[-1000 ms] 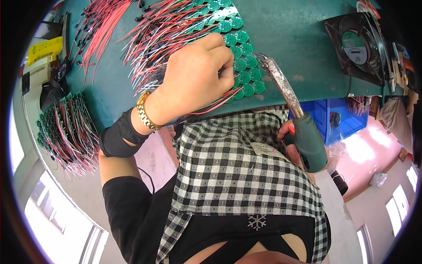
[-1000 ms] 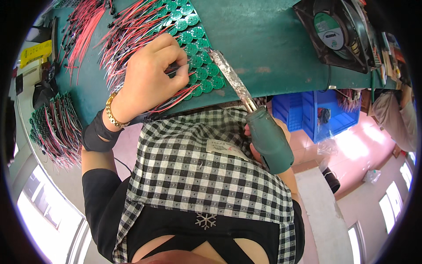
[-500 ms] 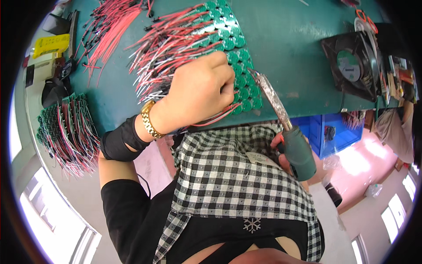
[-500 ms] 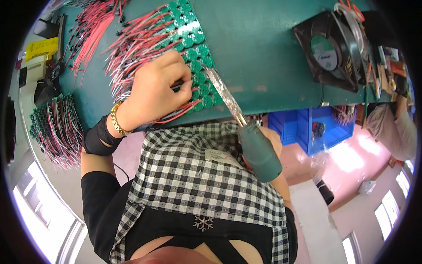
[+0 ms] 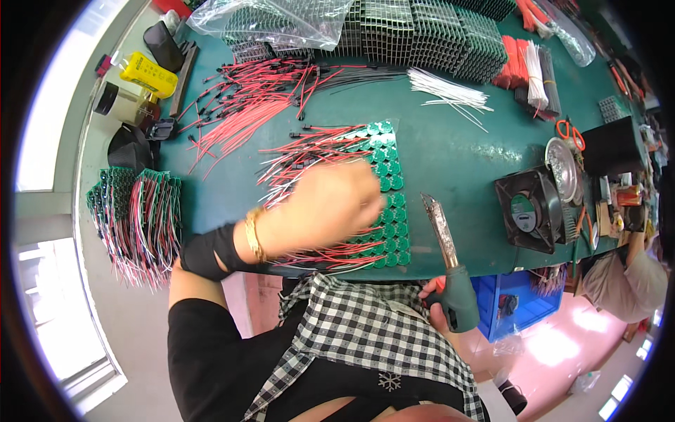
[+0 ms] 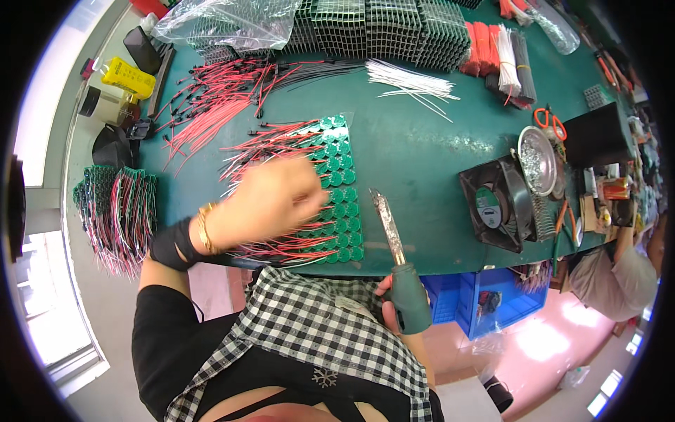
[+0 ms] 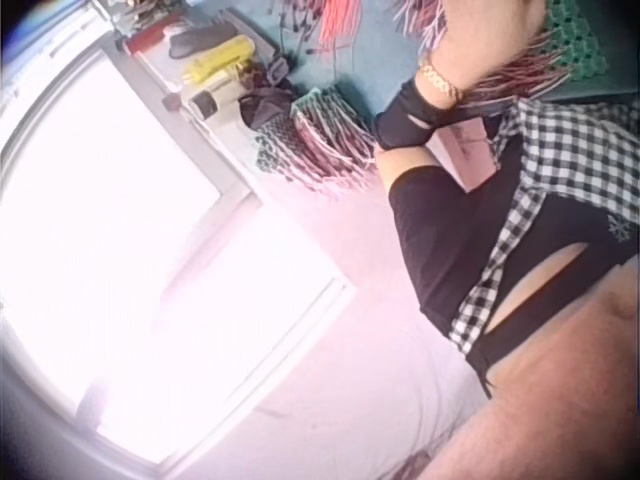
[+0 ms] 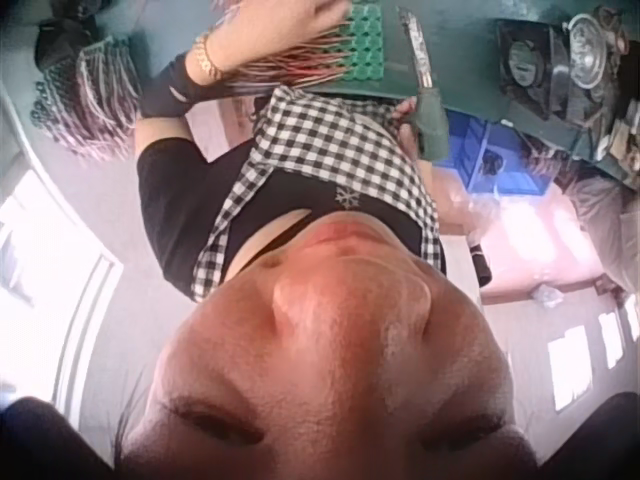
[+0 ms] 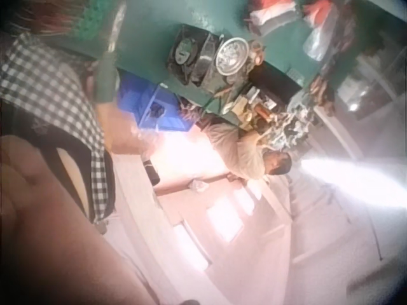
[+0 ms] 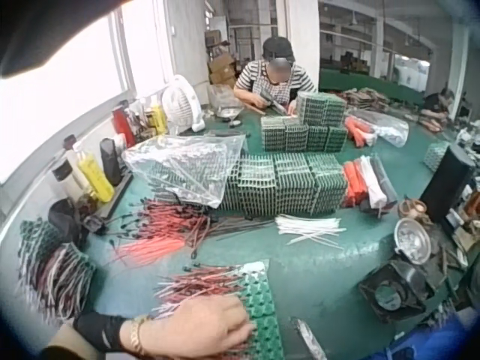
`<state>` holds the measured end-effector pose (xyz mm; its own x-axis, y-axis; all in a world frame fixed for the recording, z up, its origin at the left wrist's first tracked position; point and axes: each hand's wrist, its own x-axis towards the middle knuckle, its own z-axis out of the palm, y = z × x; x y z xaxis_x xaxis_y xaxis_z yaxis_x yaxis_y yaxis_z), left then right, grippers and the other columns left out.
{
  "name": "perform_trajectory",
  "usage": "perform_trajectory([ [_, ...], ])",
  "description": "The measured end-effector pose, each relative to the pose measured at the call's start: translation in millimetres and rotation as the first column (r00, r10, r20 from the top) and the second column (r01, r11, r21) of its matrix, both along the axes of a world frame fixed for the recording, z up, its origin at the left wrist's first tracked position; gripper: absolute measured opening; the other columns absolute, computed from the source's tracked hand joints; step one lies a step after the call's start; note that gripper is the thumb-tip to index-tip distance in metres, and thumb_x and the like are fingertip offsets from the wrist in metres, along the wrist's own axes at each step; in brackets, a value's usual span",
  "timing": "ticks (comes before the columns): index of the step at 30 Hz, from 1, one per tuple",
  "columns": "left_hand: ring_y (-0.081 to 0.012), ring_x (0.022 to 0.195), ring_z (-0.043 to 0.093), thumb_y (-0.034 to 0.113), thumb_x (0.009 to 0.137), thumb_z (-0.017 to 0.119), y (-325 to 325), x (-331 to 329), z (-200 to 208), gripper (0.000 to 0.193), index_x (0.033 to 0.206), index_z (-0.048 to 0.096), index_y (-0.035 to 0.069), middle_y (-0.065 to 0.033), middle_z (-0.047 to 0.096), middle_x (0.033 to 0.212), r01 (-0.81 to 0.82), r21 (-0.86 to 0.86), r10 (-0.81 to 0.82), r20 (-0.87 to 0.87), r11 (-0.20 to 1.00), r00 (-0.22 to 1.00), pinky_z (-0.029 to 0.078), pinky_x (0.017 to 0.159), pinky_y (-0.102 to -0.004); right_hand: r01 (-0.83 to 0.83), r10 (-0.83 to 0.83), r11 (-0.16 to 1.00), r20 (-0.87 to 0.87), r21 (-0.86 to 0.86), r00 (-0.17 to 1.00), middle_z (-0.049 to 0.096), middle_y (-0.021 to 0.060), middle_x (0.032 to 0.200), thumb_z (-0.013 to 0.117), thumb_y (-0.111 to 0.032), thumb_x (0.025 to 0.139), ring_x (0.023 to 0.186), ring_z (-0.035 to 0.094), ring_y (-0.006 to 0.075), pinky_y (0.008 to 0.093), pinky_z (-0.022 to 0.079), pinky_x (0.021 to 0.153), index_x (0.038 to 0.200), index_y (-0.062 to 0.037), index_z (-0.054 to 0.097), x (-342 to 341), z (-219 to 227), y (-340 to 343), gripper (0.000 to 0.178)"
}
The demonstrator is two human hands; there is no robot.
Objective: The person solders wires onto circuit boards by positioning the wire ends on the board terminals and applying a soldering iron.
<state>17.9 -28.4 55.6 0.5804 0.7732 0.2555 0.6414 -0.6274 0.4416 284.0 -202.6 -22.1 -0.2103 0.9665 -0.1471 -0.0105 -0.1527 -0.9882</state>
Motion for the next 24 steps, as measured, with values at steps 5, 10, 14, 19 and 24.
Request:
perform_trajectory([
  [5, -0.0338, 0.09, 0.057, 0.02, 0.085, 0.063, 143, 7, -26, 0.016, 0.085, 0.063, 0.004, -0.0143, 0.057, 0.092, -0.131, 0.15, 0.139, -0.043, 0.98, 0.989, 0.048, 0.078, -0.0417, 0.236, -0.229, 0.968, -0.084, 0.09, 0.97, 0.057, 0.0111, 0.093, 0.064, -0.029, 0.084, 0.079, 0.06, 0.0175, 0.0297, 0.048, 0.07, 0.113, 0.0015, 0.049, -24, 2, 0, 0.045],
  [10, -0.0327, 0.096, 0.055, 0.019, 0.083, 0.065, 162, 11, -53, 0.016, 0.087, 0.065, 0.004, -0.0149, 0.056, 0.097, -0.228, 0.216, 0.286, -0.298, 0.95, 0.911, 0.049, 0.077, -0.0458, 0.267, -0.259, 0.962, -0.126, 0.053, 0.958, 0.058, 0.0098, 0.093, 0.06, -0.027, 0.084, 0.076, 0.059, 0.0154, 0.0285, 0.048, 0.068, 0.105, 0.004, 0.056, -29, 9, 0, 0.037],
  [14, -0.0348, 0.093, 0.053, 0.01, 0.084, 0.06, 145, 8, -65, 0.01, 0.091, 0.059, 0.003, -0.0153, 0.054, 0.095, -0.203, 0.296, 0.296, -0.312, 0.933, 0.903, 0.047, 0.076, -0.0472, 0.148, -0.149, 0.979, 0.001, 0.14, 0.989, 0.057, 0.011, 0.091, 0.058, -0.02, 0.084, 0.077, 0.058, 0.0159, 0.0284, 0.047, 0.068, 0.106, 0.0059, 0.054, -23, 12, 8, 0.035],
  [19, -0.0311, 0.073, 0.057, 0.005, 0.086, 0.055, 116, -14, -30, 0.005, 0.086, 0.056, 0.0, -0.0129, 0.059, 0.087, -0.162, -0.01, 0.161, 0.19, 0.987, 0.969, 0.048, 0.066, -0.0385, 0.213, -0.195, 0.959, -0.111, 0.186, 0.974, 0.057, 0.0102, 0.092, 0.061, -0.023, 0.081, 0.077, 0.056, 0.0157, 0.0275, 0.046, 0.068, 0.106, 0.004, 0.054, -25, -4, 5, 0.037],
  [24, -0.0283, 0.071, 0.059, 0.005, 0.089, 0.055, 41, -13, 4, 0.007, 0.095, 0.06, 0.003, -0.0117, 0.062, 0.082, -0.026, 0.017, 0.022, 0.176, 1.0, 0.984, 0.048, 0.064, -0.0337, 0.328, -0.311, 0.942, -0.19, 0.067, 0.931, 0.057, 0.0095, 0.094, 0.063, -0.024, 0.081, 0.08, 0.057, 0.0158, 0.0289, 0.047, 0.071, 0.108, 0.0016, 0.053, -31, -3, 0, 0.039],
])
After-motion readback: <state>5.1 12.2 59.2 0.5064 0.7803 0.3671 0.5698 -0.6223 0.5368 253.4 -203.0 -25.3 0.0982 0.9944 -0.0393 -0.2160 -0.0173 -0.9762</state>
